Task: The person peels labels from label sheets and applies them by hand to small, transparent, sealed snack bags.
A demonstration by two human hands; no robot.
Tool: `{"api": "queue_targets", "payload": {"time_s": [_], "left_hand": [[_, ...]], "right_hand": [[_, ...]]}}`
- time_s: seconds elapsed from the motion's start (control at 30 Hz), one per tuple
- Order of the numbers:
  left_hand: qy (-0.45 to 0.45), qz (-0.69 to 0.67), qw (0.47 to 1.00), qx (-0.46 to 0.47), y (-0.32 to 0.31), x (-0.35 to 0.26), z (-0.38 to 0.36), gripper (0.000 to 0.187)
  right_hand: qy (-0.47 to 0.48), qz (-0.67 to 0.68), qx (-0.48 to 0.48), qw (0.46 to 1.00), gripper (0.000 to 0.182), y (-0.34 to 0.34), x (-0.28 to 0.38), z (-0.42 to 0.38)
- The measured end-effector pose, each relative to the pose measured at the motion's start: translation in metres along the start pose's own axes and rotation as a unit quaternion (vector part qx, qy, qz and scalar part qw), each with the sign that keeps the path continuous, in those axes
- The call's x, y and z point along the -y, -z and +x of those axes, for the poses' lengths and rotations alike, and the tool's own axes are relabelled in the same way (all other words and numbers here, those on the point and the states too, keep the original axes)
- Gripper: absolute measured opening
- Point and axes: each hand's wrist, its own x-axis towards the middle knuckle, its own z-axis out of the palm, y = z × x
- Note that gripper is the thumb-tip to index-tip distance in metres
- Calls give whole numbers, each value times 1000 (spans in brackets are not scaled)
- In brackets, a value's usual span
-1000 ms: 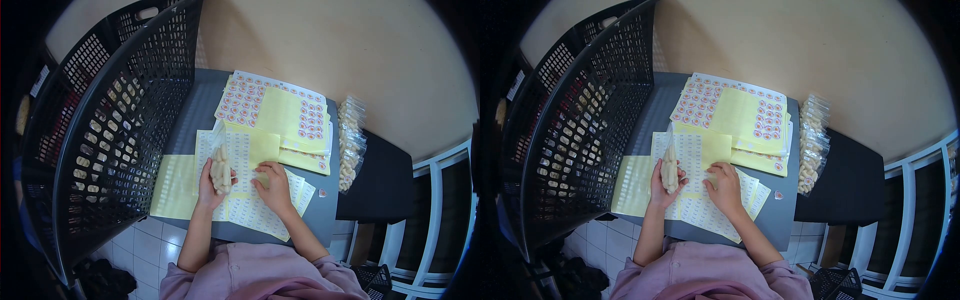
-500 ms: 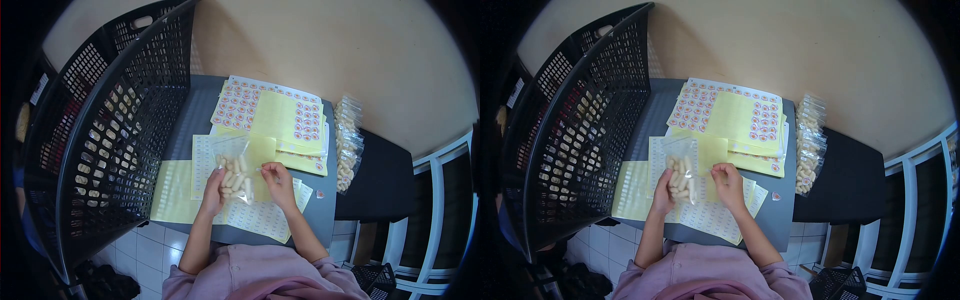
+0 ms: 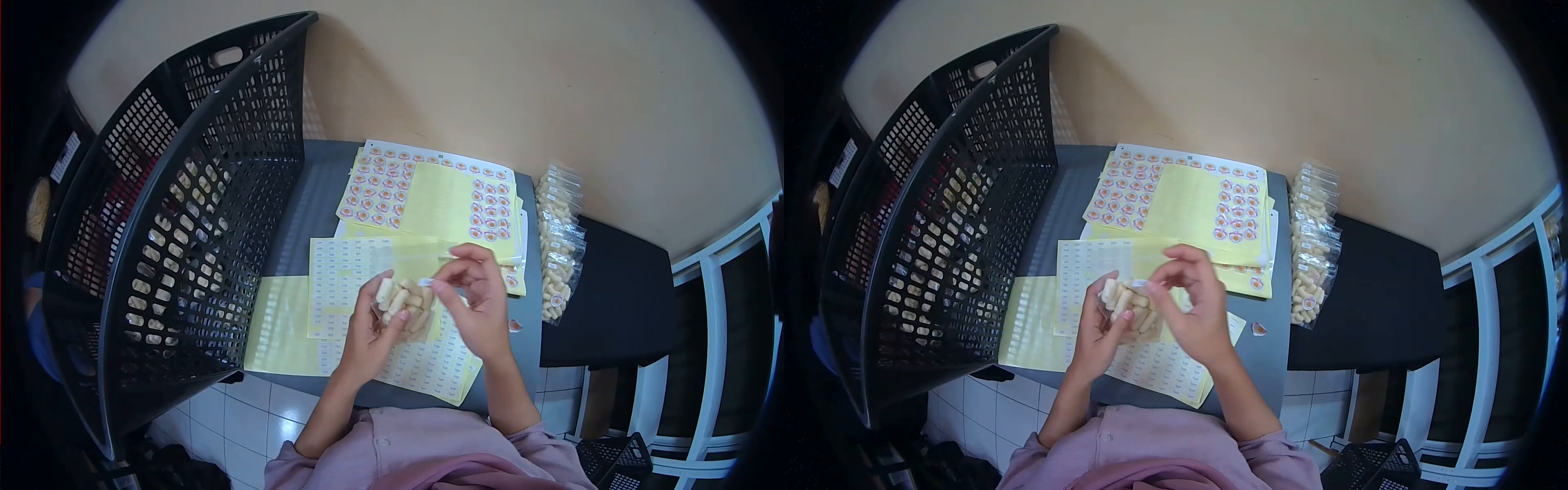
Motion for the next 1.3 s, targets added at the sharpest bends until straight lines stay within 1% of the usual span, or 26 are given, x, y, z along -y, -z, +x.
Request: {"api": "queue_targets", "payload": {"time_s": [0.07, 0.1, 0.2, 0.33, 0.4, 0.5, 0.63, 0.7, 0.73, 0.83, 0.9, 1.0, 1.13, 1.2, 1.23, 1.3], "left_hand": [[-33, 10, 999, 35, -5, -6, -3, 54], [-56, 44, 997, 32, -5, -3, -4, 57], [-57, 12, 998, 33, -8, -15, -7, 58], [-53, 23, 997, 47, -8, -18, -8, 61], [-79, 45, 995, 38, -8, -15, -9, 63], [-77, 42, 996, 33, -10, -18, -8, 65], [-82, 67, 994, 30, -7, -16, -7, 65], [-57, 110, 990, 68, -4, -16, -7, 71], [-57, 110, 990, 69, -4, -15, -7, 71], [-78, 138, 985, 68, -4, -11, -6, 71], [-111, 178, 976, 65, -4, -8, -5, 71], [-110, 193, 973, 64, -5, -9, -5, 71], [-91, 147, 983, 57, -9, -12, -5, 71], [-84, 96, 992, 23, -12, -14, -5, 63], [-84, 96, 992, 24, -12, -14, -5, 63], [-87, 100, 991, 22, -12, -13, -4, 63]], "right_hand": [[7, -48, 72, 996, 30, -8, 6, 5], [20, -63, 75, 995, 32, -11, 6, 7], [24, -58, 75, 995, 32, -15, 12, 7], [34, -73, 81, 993, 32, -16, 15, 7], [25, -90, 110, 989, 35, -15, 15, 8], [42, -97, 95, 990, 34, -19, 16, 9], [39, -117, 100, 987, 36, -20, 18, 10], [49, -134, 90, 986, 37, -21, 17, 10], [49, -134, 90, 986, 37, -21, 17, 10], [56, -143, 73, 986, 39, -23, 16, 11], [53, -167, 54, 983, 42, -25, 17, 11], [46, -172, 46, 983, 45, -24, 16, 12], [37, -189, 39, 981, 45, -23, 18, 15], [34, -192, 47, 980, 45, -19, 15, 16], [34, -192, 46, 980, 45, -18, 14, 16], [3, -161, 42, 986, 45, -16, 14, 17]]}}
